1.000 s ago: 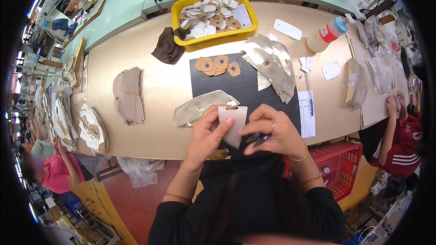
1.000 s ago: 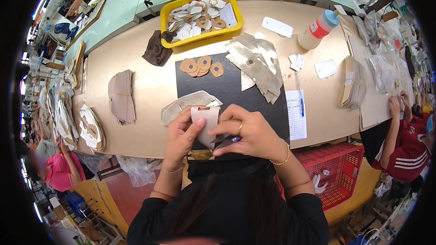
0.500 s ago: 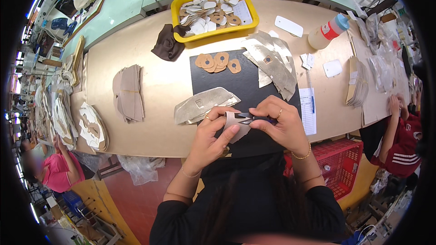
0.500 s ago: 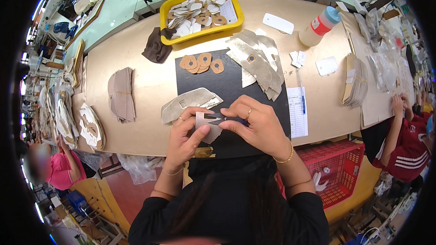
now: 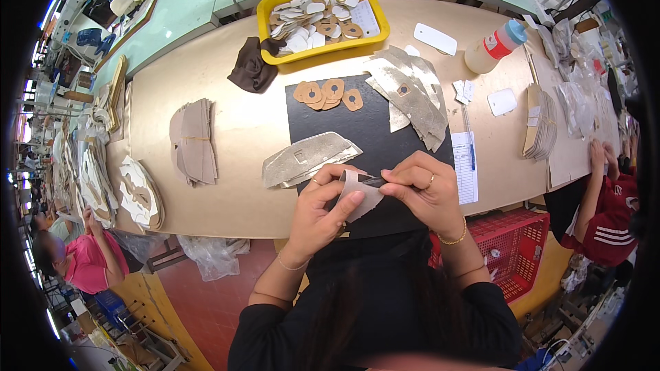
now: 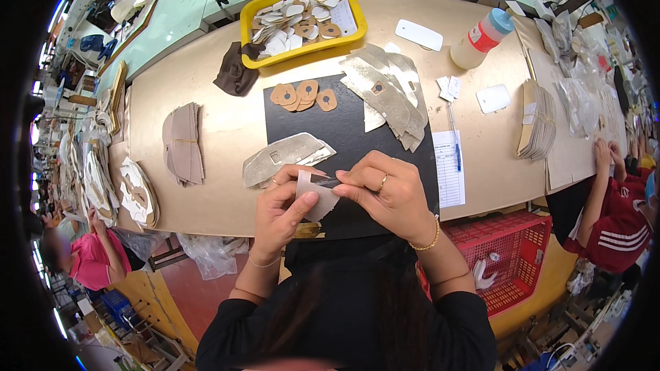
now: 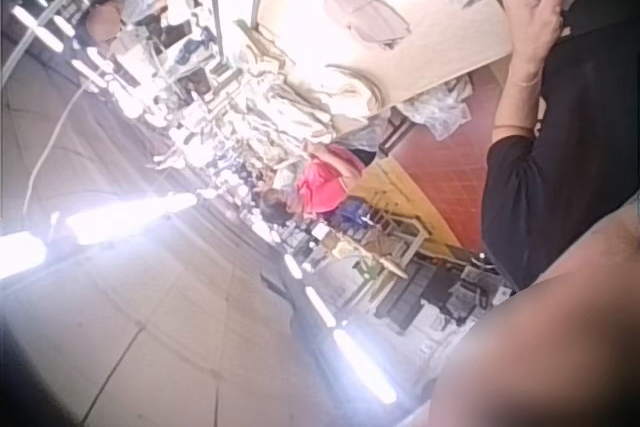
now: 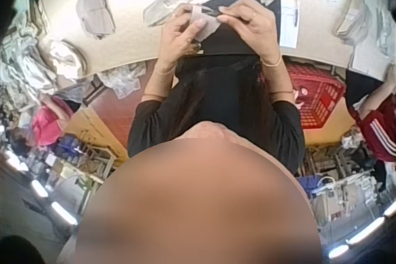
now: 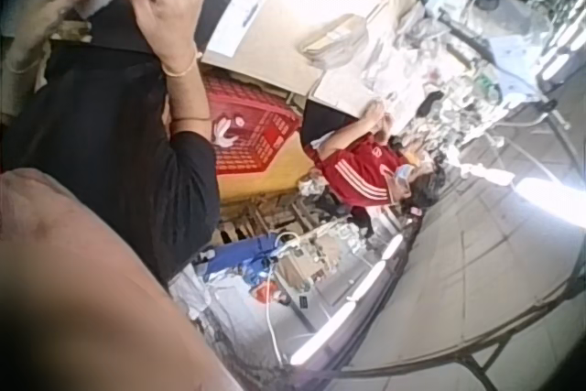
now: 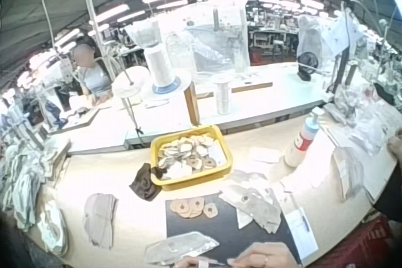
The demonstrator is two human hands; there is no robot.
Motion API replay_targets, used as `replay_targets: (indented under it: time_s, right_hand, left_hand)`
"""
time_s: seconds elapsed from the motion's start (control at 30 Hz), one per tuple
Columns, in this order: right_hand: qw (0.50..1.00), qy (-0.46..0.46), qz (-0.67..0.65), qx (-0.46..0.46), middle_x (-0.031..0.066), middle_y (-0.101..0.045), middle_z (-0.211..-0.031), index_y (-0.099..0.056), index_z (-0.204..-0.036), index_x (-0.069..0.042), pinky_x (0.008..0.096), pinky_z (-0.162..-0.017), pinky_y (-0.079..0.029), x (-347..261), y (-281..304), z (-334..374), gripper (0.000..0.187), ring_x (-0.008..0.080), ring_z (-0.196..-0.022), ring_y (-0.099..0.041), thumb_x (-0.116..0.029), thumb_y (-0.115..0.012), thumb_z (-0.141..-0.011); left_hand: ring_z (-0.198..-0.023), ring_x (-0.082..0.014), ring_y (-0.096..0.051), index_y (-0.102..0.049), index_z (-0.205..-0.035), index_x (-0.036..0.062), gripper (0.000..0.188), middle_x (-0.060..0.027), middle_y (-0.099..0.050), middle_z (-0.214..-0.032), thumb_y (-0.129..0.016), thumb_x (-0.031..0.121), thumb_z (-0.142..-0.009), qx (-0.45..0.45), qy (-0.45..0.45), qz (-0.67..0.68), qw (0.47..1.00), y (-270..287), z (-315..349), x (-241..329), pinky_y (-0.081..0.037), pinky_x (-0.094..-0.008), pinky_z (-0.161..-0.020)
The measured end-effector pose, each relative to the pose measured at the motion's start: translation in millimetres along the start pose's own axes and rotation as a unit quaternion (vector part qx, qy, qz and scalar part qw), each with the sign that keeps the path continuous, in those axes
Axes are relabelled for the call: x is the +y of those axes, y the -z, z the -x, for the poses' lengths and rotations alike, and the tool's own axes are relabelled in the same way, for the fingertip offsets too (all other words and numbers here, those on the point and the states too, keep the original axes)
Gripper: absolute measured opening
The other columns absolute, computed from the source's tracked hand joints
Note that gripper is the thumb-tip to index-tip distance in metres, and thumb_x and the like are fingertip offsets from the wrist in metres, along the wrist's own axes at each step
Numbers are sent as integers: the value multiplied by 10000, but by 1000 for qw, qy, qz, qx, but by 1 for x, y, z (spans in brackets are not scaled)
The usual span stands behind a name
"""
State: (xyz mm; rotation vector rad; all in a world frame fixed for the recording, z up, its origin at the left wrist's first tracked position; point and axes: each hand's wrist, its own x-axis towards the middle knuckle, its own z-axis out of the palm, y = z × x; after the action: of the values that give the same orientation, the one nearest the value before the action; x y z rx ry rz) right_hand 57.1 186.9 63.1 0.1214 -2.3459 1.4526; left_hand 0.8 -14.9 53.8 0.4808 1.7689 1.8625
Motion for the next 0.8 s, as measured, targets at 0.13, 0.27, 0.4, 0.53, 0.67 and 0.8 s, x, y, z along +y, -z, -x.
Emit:
replay_targets:
  time_s: [0.13, 0.27, 0.4, 0.53, 0.67, 0.8]
  right_hand:
    - [1000, 2, -3, -1, 62, -662, -767, -740, -859, -27, 281, -538, -487, -1, 1, 0, 176, 174, -620, -638, -91, -850, -738]
    - [1000, 3, 3, -10, 66, -663, -763, -739, -863, -26, 277, -540, -491, -1, 3, 0, 181, 172, -623, -641, -88, -851, -736]
    - [1000, -1, -3, 7, 72, -668, -769, -737, -862, -25, 275, -541, -491, -1, 3, 1, 175, 173, -631, -647, -88, -849, -743]
    - [1000, -8, -21, 4, 76, -673, -774, -735, -856, -20, 272, -546, -489, -1, 1, 1, 167, 172, -634, -649, -82, -846, -749]
    - [999, -20, -17, 23, 79, -667, -771, -734, -873, -14, 276, -561, -487, -1, 3, 2, 180, 171, -637, -640, -85, -847, -752]
    - [998, -46, -5, 35, 81, -661, -782, -733, -898, -9, 270, -575, -476, 1, 6, 2, 213, 164, -654, -622, -104, -854, -751]
  left_hand:
    - [-1083, -202, -599, -735, -1014, -16, 177, -97, -641, -1133, -698, 133, -927, 1, -7, -14, 1000, -1, 0, 1, -459, -325, -953]
    - [-1080, -202, -602, -736, -1012, -18, 177, -97, -642, -1132, -701, 130, -922, -4, -15, -31, 999, -2, 0, 1, -461, -324, -951]
    - [-1078, -204, -602, -735, -1006, -23, 178, -98, -641, -1134, -701, 129, -921, -1, -14, -20, 1000, -1, 0, 0, -462, -328, -949]
    - [-1077, -207, -603, -735, -1004, -27, 179, -100, -641, -1136, -699, 127, -921, 6, -10, -3, 1000, -2, 0, -1, -462, -330, -948]
    - [-1072, -209, -607, -737, -1006, -26, 159, -101, -644, -1142, -707, 94, -906, -4, -53, -67, 996, 0, 0, 2, -471, -326, -940]
    - [-1043, -221, -622, -743, -1001, -11, 159, -102, -649, -1145, -742, 27, -847, 26, -100, -154, 983, -3, 0, 3, -498, -329, -899]
